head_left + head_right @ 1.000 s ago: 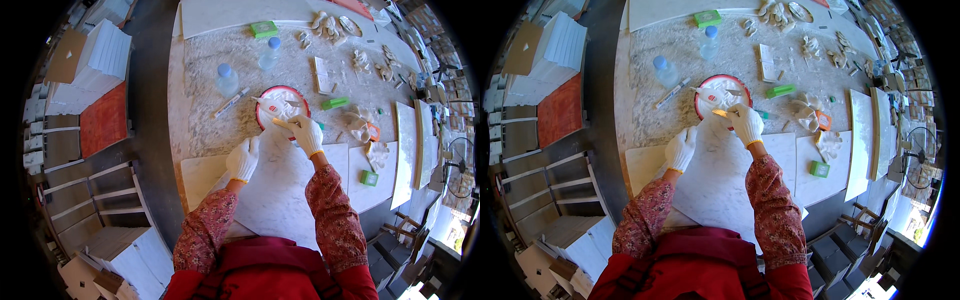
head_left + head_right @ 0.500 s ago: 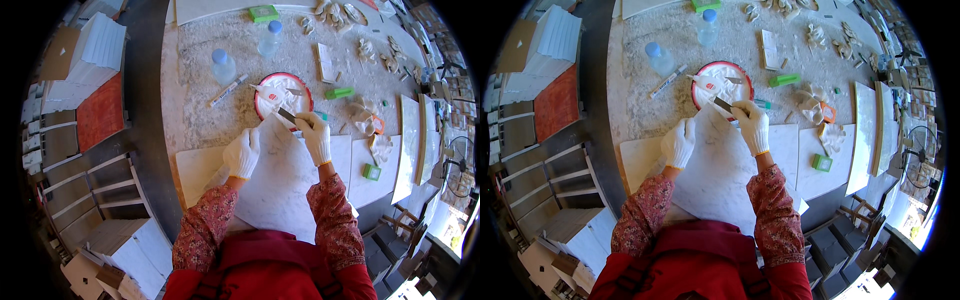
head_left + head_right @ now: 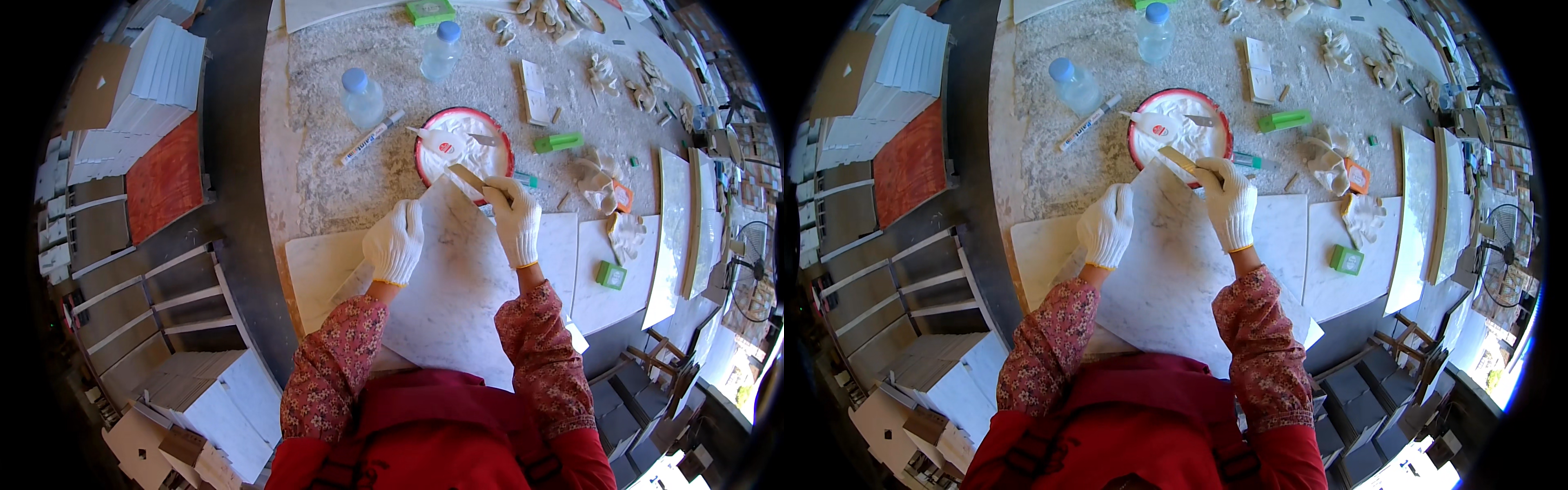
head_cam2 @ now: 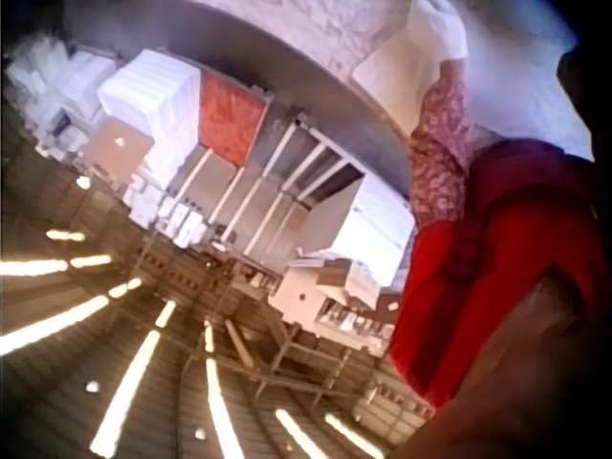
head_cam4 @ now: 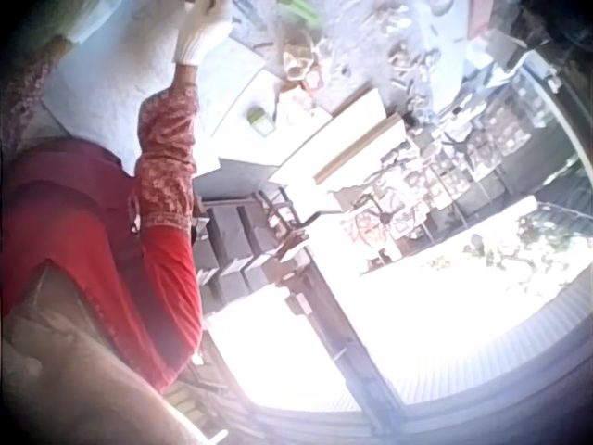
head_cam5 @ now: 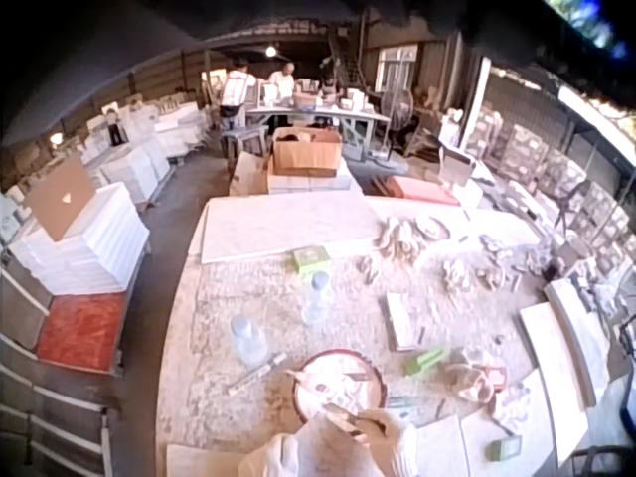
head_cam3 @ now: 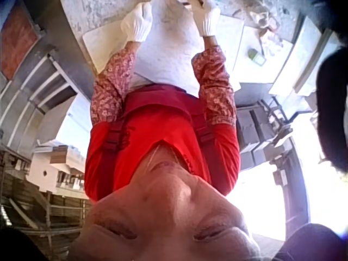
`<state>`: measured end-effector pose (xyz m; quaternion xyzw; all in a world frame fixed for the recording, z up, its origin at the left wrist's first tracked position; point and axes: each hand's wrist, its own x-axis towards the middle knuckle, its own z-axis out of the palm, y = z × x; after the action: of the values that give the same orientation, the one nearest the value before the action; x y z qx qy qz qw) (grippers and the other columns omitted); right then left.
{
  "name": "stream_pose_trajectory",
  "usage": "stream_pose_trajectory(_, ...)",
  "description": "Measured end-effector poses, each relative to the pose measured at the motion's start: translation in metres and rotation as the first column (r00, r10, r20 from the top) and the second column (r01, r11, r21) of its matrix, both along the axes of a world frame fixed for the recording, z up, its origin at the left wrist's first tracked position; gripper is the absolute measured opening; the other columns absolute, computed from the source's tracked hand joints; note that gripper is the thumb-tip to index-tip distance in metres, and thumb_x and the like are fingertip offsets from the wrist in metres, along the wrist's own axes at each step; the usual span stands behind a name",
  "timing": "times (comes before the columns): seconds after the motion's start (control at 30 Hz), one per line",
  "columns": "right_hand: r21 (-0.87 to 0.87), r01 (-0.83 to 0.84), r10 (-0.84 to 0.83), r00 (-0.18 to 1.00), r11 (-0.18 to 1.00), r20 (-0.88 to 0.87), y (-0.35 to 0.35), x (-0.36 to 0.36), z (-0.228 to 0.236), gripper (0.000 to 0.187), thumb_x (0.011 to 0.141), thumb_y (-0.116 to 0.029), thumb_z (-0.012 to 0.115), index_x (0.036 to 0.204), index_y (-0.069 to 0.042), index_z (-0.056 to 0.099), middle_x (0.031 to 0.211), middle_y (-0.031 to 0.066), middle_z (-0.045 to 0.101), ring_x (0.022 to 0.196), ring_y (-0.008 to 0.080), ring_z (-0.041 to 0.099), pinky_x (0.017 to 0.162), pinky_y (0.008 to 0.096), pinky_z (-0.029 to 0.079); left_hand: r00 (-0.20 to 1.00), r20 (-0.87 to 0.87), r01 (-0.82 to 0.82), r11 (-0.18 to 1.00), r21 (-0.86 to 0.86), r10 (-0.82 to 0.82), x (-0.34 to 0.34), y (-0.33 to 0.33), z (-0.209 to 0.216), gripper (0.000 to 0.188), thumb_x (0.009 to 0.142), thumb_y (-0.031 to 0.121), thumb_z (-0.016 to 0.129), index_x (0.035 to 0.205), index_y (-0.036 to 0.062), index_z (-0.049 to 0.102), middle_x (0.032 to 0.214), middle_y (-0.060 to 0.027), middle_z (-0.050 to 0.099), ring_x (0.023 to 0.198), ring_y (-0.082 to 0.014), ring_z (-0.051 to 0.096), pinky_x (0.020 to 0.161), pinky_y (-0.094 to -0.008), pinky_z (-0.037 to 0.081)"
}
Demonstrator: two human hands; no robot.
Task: The person applies a white substance to the edges of a rectangular board using a small spatula, then smooths the surface with a green block. The person moves the board to a stack and repeats the process on a second board.
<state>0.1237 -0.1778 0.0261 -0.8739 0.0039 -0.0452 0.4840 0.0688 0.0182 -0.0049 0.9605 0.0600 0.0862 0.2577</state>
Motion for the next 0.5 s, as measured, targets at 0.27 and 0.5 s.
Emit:
stream_pose_trajectory(0.27,-0.118,-0.021,0.002,0.987,0.993,-0.158,0.010,0.008,-0.002,0.014,0.088,-0.021,0.067,0.095,-0.010,0.073,0.083,0.0095,0.070,0.072,0.0237,0.069,0.066,0.0320,0.051,0.994,-0.103,-0.045,0.999,0.011,0.046,0.001,-0.003,0.009,0.018,0.099,0.028,0.050,0.089,0.0190,0.062,0.073,-0.0089,0.064,0.060,-0.0332,0.063,0.049,-0.0433,0.046)
stream_pose_trajectory(0.5,-0.278,0.030,-0.011,0.998,0.960,0.069,-0.001,0.025,-0.004,0.011,0.086,-0.021,0.067,0.090,-0.013,0.073,0.079,0.0099,0.068,0.070,0.0260,0.067,0.063,0.0355,0.050,0.996,0.060,0.050,0.988,0.143,-0.059,0.000,0.000,0.002,0.013,0.097,0.023,0.052,0.090,0.0175,0.061,0.073,-0.0072,0.062,0.059,-0.0299,0.062,0.049,-0.0410,0.046)
